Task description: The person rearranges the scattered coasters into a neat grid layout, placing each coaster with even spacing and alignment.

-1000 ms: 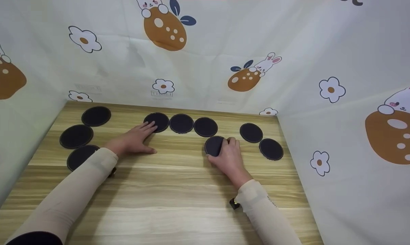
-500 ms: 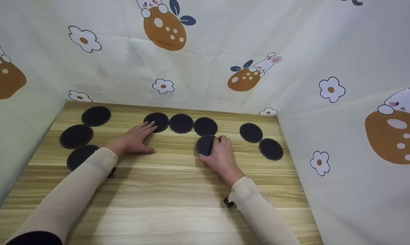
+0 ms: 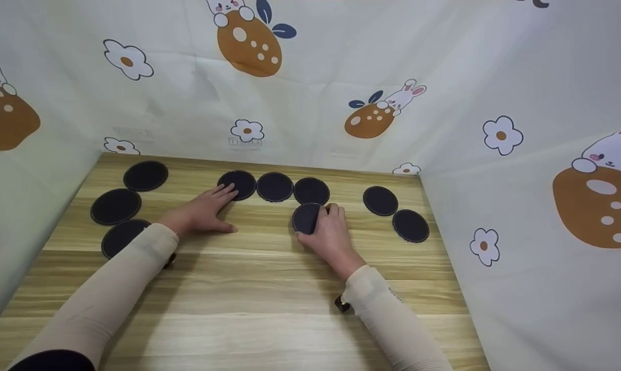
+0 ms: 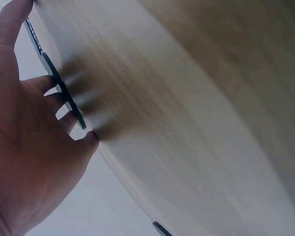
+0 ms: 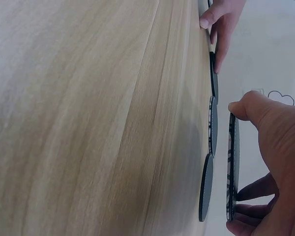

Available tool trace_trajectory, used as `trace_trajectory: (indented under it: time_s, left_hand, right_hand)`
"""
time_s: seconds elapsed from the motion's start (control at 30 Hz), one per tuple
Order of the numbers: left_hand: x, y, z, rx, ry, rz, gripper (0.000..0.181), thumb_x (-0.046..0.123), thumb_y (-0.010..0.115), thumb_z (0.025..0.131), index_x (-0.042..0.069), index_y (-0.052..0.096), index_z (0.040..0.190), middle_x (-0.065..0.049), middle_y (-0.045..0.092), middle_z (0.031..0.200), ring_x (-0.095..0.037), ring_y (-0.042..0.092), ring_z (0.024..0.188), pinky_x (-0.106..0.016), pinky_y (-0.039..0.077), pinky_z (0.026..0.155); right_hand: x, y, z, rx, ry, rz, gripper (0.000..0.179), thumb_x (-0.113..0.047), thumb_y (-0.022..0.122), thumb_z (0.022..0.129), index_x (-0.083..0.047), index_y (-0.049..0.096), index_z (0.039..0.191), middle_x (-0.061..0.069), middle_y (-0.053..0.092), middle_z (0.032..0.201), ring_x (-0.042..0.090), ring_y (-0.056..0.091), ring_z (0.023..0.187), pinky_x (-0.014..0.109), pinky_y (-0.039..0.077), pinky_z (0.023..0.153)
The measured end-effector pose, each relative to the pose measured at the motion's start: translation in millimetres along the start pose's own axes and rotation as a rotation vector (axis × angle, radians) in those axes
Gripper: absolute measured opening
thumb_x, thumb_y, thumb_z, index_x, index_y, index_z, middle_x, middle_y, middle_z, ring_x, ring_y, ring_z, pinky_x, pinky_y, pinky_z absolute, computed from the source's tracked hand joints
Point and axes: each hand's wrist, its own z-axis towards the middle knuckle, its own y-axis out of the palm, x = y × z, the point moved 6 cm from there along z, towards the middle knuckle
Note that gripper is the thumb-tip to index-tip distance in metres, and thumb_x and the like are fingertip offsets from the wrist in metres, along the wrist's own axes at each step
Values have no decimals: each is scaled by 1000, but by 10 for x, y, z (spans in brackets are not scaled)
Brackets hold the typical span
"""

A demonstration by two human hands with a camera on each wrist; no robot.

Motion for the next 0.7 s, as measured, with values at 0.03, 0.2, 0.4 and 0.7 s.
trace_trajectory:
  time_s: [0.03,0.2,0.4,0.7]
  left_hand:
    - [-5,6,7,-4,0,2,115,64,80,93,6,24,176,-15,11,185,-39,6,171,-64,14,134]
    - [27,-15,-17,0,8,9,114,62,80,94,4,25,175,-17,12,184,-41,8,170,-65,15,134]
    - [93,-79,-78,20,17,-7,112,59,82,94,1,29,174,-20,17,183,-43,11,169,-65,16,134]
    - [91,-77,-81,18,21,-9,112,58,82,94,1,28,174,-21,15,183,-45,10,169,-65,15,134]
  right_hand:
    - [-3,5,1,2,-3,2,99,-47,93,82,15,57,149,29,54,139,43,47,132,53,49,112]
    - [18,45,15,7,-8,-3,98,-46,94,82,15,57,149,28,54,138,43,47,130,53,49,112]
    - [51,107,29,12,-27,-13,94,-46,94,81,14,60,145,28,55,136,43,49,127,54,51,109]
    - [102,208,41,-21,1,-26,94,-48,94,83,15,60,145,29,53,139,45,49,131,54,51,112]
